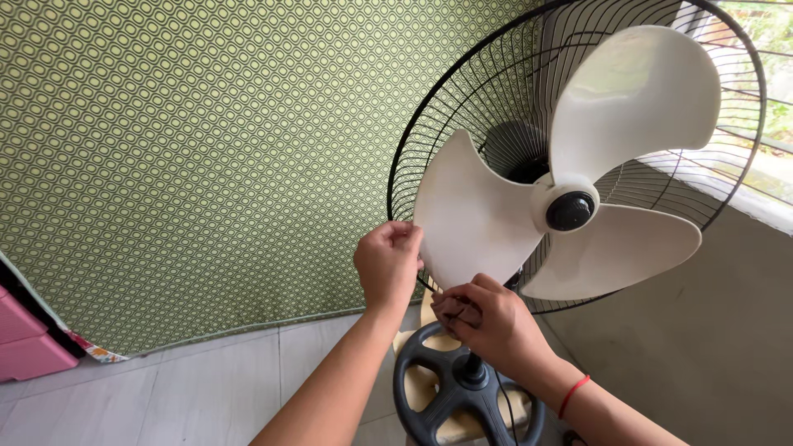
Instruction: The person wipes the blades and central hub of a standing electric fan with a cloth, then reattaches the front wire grille and wipes the fan's power cord. The fan remains on a plastic stool throughout the clip.
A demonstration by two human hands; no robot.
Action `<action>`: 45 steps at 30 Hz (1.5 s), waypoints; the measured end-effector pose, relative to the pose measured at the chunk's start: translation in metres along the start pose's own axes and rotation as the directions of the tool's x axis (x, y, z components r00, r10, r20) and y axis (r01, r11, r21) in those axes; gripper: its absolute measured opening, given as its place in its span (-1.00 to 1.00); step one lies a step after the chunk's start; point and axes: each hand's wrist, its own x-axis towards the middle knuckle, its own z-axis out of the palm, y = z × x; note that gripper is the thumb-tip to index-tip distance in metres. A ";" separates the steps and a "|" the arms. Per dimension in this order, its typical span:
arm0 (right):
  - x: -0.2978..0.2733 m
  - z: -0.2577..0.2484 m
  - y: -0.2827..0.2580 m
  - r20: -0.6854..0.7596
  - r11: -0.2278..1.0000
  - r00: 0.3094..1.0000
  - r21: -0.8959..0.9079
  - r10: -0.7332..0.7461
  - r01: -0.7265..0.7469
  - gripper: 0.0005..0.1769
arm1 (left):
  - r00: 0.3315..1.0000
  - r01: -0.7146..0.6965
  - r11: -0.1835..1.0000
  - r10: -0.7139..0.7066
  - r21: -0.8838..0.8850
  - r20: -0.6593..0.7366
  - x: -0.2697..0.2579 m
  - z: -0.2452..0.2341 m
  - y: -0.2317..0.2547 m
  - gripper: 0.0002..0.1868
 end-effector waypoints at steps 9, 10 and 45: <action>-0.022 0.016 0.004 0.055 0.898 0.953 0.323 0.297 -0.298 -0.73 | 0.985 -0.170 0.966 0.173 0.193 -0.002 -0.048 -0.031 0.000 -0.86; -0.026 0.019 0.007 0.063 0.889 0.947 0.329 0.316 -0.319 -0.71 | 0.967 -0.255 0.937 0.247 0.240 0.067 -0.059 -0.033 0.000 -0.85; -0.208 -0.191 0.488 0.587 0.646 0.417 -0.251 0.694 -0.721 -0.66 | 0.849 -0.508 0.417 0.389 0.754 0.357 -0.309 0.263 -0.042 0.04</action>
